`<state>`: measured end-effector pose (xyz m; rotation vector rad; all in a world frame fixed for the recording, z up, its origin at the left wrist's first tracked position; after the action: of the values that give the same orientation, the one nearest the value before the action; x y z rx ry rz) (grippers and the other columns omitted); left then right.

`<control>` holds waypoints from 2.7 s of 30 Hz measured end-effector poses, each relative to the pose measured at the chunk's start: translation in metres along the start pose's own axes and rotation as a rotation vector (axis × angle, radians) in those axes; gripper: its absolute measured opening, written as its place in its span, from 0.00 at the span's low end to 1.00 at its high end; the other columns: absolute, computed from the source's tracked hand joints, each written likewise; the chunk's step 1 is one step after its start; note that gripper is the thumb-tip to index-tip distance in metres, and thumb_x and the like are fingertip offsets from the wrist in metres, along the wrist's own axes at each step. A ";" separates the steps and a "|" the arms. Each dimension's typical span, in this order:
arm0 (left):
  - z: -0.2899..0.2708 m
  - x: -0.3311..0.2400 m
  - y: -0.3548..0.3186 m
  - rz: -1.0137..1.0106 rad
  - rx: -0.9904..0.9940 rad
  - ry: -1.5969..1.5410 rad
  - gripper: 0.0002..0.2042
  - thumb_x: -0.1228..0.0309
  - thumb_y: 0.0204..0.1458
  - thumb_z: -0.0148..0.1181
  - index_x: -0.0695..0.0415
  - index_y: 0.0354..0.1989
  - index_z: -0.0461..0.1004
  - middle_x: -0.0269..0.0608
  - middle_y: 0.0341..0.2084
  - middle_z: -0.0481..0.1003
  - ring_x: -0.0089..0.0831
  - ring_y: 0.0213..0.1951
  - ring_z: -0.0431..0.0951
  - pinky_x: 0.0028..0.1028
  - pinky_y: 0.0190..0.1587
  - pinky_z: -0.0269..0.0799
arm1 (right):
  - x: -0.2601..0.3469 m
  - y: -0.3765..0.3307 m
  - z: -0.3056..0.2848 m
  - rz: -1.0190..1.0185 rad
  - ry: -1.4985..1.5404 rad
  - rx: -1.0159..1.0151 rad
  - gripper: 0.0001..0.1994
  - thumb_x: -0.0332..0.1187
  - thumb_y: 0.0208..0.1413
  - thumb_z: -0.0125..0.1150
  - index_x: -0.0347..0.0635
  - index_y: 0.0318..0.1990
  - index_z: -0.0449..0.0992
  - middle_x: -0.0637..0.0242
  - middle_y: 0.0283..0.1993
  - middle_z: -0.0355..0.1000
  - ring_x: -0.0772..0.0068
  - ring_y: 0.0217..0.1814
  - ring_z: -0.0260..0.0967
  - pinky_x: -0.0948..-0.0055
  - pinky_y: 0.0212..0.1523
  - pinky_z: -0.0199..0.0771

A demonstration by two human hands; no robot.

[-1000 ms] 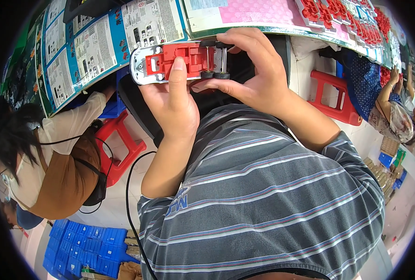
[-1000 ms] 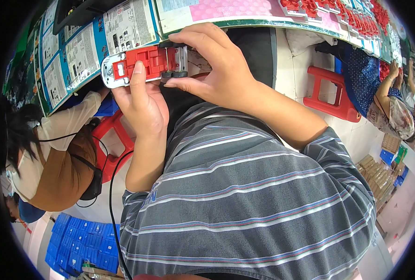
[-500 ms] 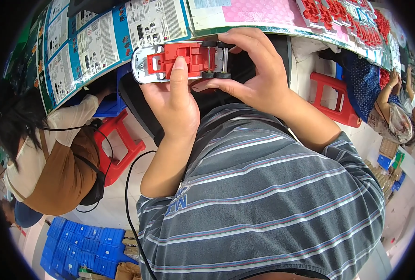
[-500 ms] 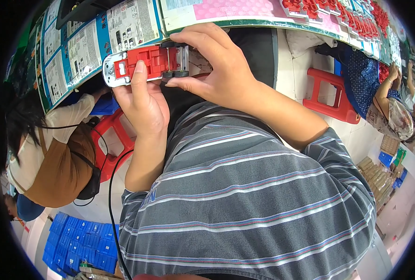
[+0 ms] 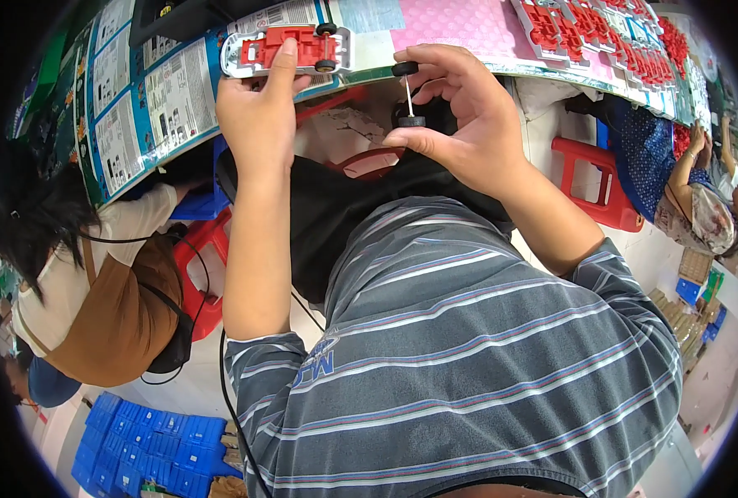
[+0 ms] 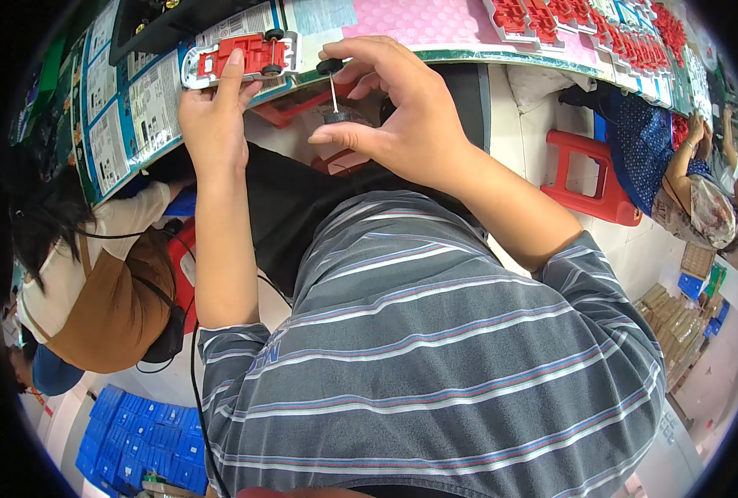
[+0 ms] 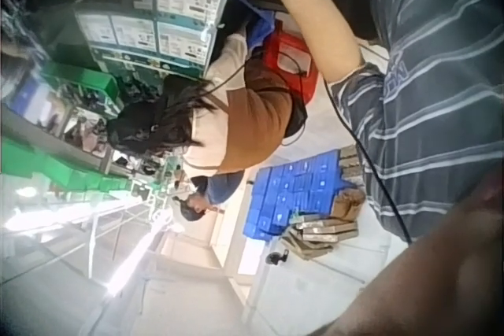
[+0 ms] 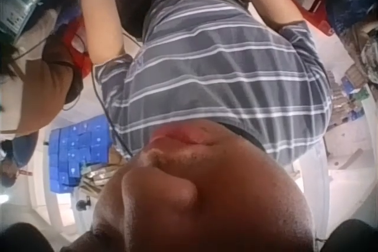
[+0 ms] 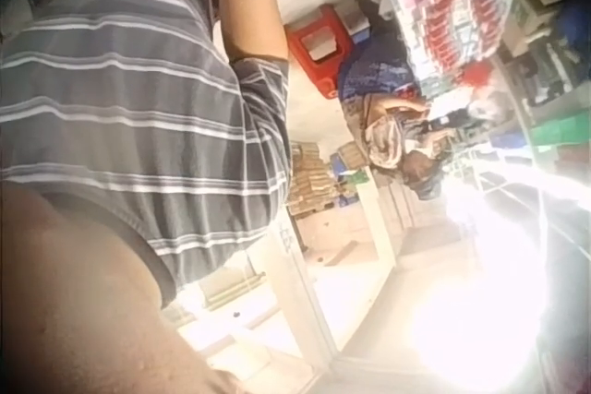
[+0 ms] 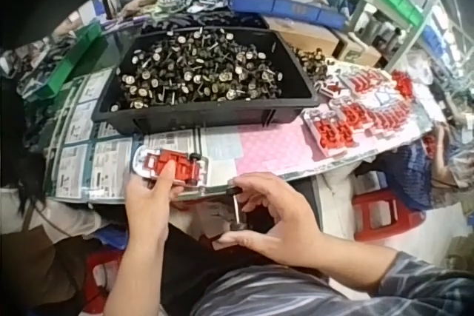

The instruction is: The person assembles toy cars by taking car chassis and wheel axles from the work table and container and fitting the wheel axles into the chassis by hand.

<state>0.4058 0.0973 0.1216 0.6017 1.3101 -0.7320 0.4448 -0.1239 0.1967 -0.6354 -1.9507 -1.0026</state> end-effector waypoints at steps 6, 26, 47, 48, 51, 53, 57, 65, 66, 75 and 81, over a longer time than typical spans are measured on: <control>-0.013 0.017 0.017 -0.174 0.000 0.256 0.21 0.59 0.55 0.68 0.71 0.36 0.76 0.49 0.27 0.79 0.27 0.24 0.81 0.22 0.25 0.77 | -0.005 0.000 -0.006 0.054 0.014 0.015 0.33 0.37 0.39 0.81 0.41 0.55 0.73 0.64 0.51 0.73 0.71 0.45 0.75 0.74 0.45 0.75; 0.033 -0.022 -0.073 0.229 0.278 0.029 0.08 0.81 0.52 0.67 0.68 0.38 0.76 0.41 0.37 0.76 0.21 0.34 0.78 0.20 0.37 0.75 | -0.016 -0.017 0.038 0.212 0.254 0.265 0.36 0.38 0.38 0.81 0.40 0.58 0.73 0.61 0.45 0.76 0.72 0.46 0.76 0.73 0.44 0.82; -0.011 -0.037 -0.049 0.274 -0.020 0.244 0.06 0.74 0.57 0.65 0.64 0.37 0.76 0.36 0.29 0.79 0.16 0.29 0.75 0.16 0.31 0.70 | -0.030 -0.018 0.038 0.229 0.169 0.238 0.32 0.37 0.40 0.82 0.36 0.51 0.70 0.64 0.45 0.67 0.73 0.45 0.72 0.74 0.43 0.77; -0.034 -0.032 -0.034 0.170 -0.140 0.224 0.09 0.70 0.59 0.64 0.64 0.36 0.75 0.38 0.27 0.78 0.16 0.24 0.73 0.16 0.28 0.68 | -0.033 -0.017 0.038 0.227 0.149 0.223 0.33 0.37 0.40 0.82 0.35 0.51 0.68 0.61 0.48 0.64 0.72 0.45 0.73 0.74 0.44 0.78; -0.050 -0.012 0.001 -0.095 -0.133 0.244 0.20 0.59 0.57 0.66 0.68 0.40 0.73 0.46 0.29 0.79 0.19 0.19 0.72 0.16 0.19 0.62 | -0.042 -0.009 0.036 0.243 0.171 0.129 0.33 0.37 0.41 0.81 0.34 0.51 0.68 0.60 0.50 0.64 0.70 0.46 0.73 0.73 0.45 0.79; -0.043 0.008 0.010 -0.248 -0.053 0.280 0.25 0.57 0.55 0.67 0.71 0.44 0.73 0.48 0.29 0.80 0.21 0.18 0.74 0.16 0.18 0.61 | -0.052 -0.001 0.044 0.323 0.167 0.101 0.32 0.32 0.48 0.77 0.36 0.56 0.63 0.58 0.51 0.68 0.72 0.46 0.73 0.74 0.42 0.78; -0.038 0.005 0.018 -0.188 -0.102 0.415 0.24 0.63 0.55 0.68 0.76 0.46 0.72 0.50 0.30 0.81 0.23 0.19 0.77 0.18 0.18 0.65 | -0.067 0.019 0.060 0.420 0.096 -0.010 0.35 0.38 0.45 0.78 0.30 0.56 0.63 0.47 0.51 0.68 0.60 0.48 0.78 0.67 0.43 0.81; -0.031 0.034 0.005 -0.357 0.131 0.037 0.18 0.70 0.55 0.65 0.67 0.50 0.73 0.35 0.29 0.78 0.18 0.25 0.72 0.19 0.27 0.65 | -0.064 0.017 0.067 0.387 0.152 0.103 0.32 0.25 0.48 0.75 0.34 0.58 0.61 0.57 0.47 0.72 0.72 0.45 0.76 0.72 0.43 0.81; -0.021 0.030 -0.001 -0.325 0.192 -0.148 0.16 0.70 0.55 0.64 0.66 0.49 0.73 0.35 0.31 0.78 0.18 0.27 0.73 0.20 0.28 0.66 | -0.065 0.015 0.062 0.393 0.150 0.105 0.32 0.25 0.48 0.75 0.34 0.58 0.61 0.57 0.47 0.72 0.72 0.45 0.76 0.72 0.43 0.81; 0.023 0.020 -0.048 -0.324 0.381 -0.561 0.18 0.70 0.61 0.51 0.63 0.58 0.61 0.49 0.36 0.77 0.29 0.24 0.77 0.23 0.21 0.70 | -0.041 0.010 0.039 0.315 0.274 0.172 0.33 0.21 0.47 0.74 0.35 0.60 0.62 0.59 0.55 0.68 0.71 0.55 0.69 0.68 0.53 0.77; 0.025 0.015 -0.057 -0.283 0.312 -0.561 0.17 0.68 0.62 0.51 0.61 0.56 0.62 0.48 0.35 0.77 0.28 0.23 0.76 0.22 0.20 0.69 | -0.019 0.003 0.023 0.151 0.129 0.145 0.35 0.27 0.44 0.78 0.35 0.59 0.64 0.58 0.58 0.67 0.68 0.58 0.68 0.68 0.55 0.74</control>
<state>0.3796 0.0398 0.1119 0.4133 0.7683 -1.2506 0.4471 -0.1045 0.1738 -0.6113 -1.8143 -0.7822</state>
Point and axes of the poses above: each hand's wrist, its own y-axis towards the middle knuckle, its own z-axis out of the palm, x = y × z, the point moved 10 cm from there along y, towards the middle knuckle
